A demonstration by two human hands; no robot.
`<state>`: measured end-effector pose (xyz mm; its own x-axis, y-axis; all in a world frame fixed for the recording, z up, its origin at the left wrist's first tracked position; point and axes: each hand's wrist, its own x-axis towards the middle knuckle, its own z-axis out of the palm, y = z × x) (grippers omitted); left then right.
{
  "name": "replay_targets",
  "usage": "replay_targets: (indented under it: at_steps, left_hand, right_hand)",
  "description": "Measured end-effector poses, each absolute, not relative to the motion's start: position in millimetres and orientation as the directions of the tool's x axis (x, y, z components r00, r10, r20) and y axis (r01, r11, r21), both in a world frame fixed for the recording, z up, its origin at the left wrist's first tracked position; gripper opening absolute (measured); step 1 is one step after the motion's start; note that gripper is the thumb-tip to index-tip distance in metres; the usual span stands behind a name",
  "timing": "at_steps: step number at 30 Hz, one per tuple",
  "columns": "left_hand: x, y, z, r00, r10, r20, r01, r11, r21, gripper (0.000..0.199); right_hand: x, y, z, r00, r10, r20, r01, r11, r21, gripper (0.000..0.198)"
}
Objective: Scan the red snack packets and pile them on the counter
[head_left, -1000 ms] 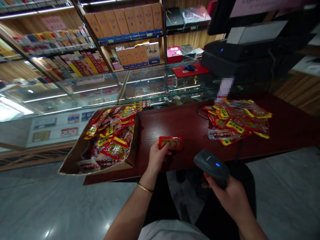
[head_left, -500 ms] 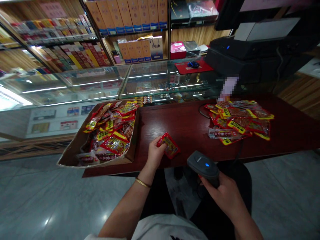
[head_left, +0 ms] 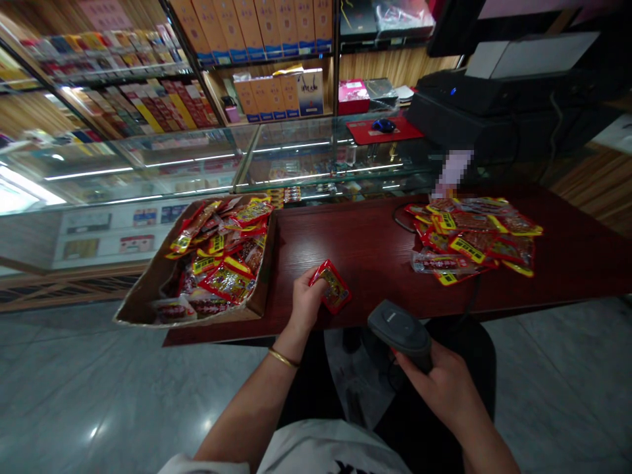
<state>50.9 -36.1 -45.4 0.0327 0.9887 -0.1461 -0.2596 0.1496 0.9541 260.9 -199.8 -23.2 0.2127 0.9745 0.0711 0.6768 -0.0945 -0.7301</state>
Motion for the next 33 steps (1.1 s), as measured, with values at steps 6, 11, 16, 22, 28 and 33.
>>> replay_targets:
  at_steps: [6, 11, 16, 22, 28, 33]
  left_hand:
    - [51, -34, -41, 0.055, 0.986, -0.155, -0.287, 0.164, 0.944, 0.024]
    - [82, -22, -19, 0.173, 0.958, -0.227, -0.391, 0.278, 0.877, 0.035]
    - [170, 10, 7, 0.39, 0.892, -0.228, -0.439, 0.398, 0.806, 0.029]
    - [268, 54, 41, 0.634, 0.755, -0.168, -0.407, 0.511, 0.757, 0.031]
    - [200, 21, 25, 0.439, 0.888, -0.139, -0.223, 0.258, 0.94, 0.03]
    - [53, -34, 40, 0.165, 0.967, 0.196, 0.222, -0.23, 0.948, 0.024]
  right_hand:
    - [262, -200, -23, 0.208, 0.976, 0.071, 0.648, -0.083, -0.757, 0.029]
    - [269, -201, -24, 0.263, 0.957, 0.121, 0.616, -0.07, -0.785, 0.027]
    - [281, -204, -24, 0.331, 0.939, 0.093, 0.569, -0.121, -0.814, 0.027]
    - [291, -208, -25, 0.391, 0.92, 0.041, 0.504, -0.177, -0.845, 0.029]
    - [292, -207, -28, 0.392, 0.919, 0.042, 0.538, -0.192, -0.821, 0.034]
    - [288, -204, -38, 0.373, 0.927, -0.032, 0.585, -0.261, -0.768, 0.036]
